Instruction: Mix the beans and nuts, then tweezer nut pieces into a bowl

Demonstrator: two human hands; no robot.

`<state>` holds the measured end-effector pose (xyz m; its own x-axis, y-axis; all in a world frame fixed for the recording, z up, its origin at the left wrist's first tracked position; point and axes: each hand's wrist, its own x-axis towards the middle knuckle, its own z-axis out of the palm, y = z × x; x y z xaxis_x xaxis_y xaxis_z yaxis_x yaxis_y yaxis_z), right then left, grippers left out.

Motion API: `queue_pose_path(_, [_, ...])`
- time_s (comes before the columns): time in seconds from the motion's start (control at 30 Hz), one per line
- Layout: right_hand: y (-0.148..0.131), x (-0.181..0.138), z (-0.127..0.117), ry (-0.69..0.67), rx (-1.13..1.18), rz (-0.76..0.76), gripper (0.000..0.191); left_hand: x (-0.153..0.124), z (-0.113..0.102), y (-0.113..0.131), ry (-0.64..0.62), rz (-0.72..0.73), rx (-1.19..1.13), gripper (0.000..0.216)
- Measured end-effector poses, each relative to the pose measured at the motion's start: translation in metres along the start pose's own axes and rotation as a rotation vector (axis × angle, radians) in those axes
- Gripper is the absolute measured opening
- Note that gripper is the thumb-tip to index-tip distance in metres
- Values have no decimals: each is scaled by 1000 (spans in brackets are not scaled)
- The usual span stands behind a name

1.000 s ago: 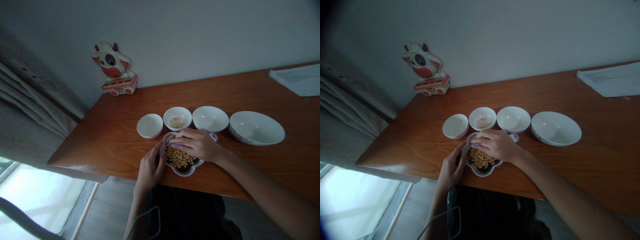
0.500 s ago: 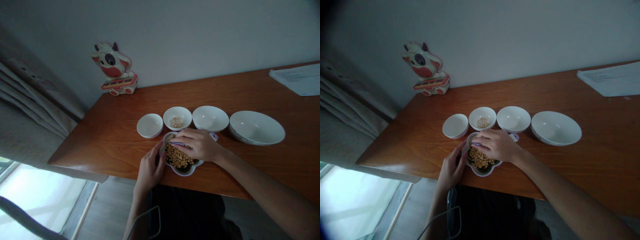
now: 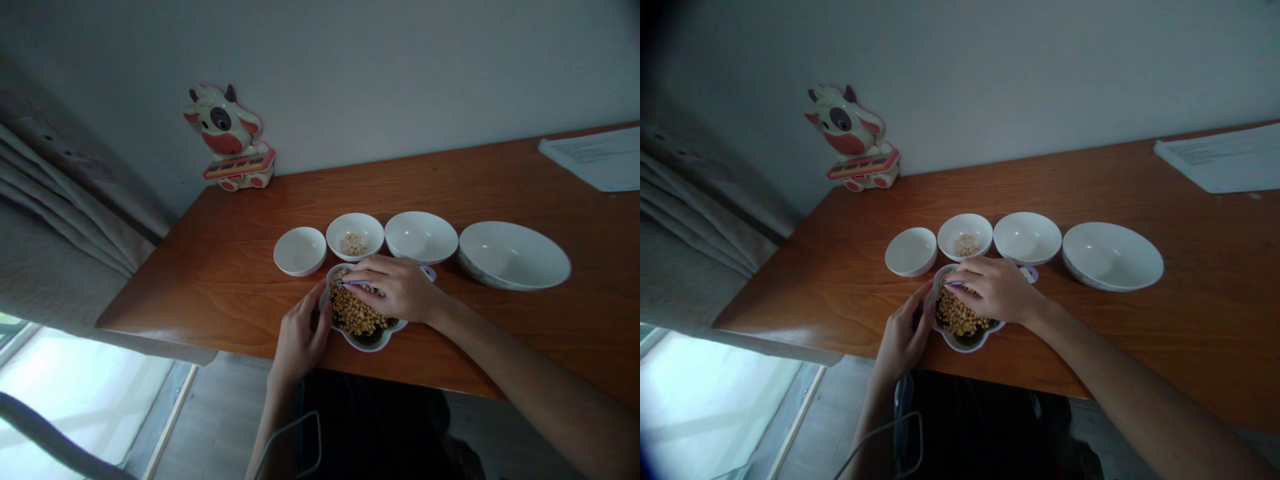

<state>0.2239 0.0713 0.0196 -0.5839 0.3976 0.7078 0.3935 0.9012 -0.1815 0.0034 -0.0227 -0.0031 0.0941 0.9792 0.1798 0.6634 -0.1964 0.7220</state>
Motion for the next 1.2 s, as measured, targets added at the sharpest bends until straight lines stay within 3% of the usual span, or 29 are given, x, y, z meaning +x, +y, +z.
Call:
queue_pose_path(0.67, [-1,-1,0,19,-50,63,15,0,0,0,9,7,4,43])
queue_pose_path(0.9, [0,-3,3,78,-43,192,18,-1,0,0,4,-2,5,44])
queue_pose_path(1.2, [1,-4,5,29,-3,236,22,0,0,0,11,-5,10,44])
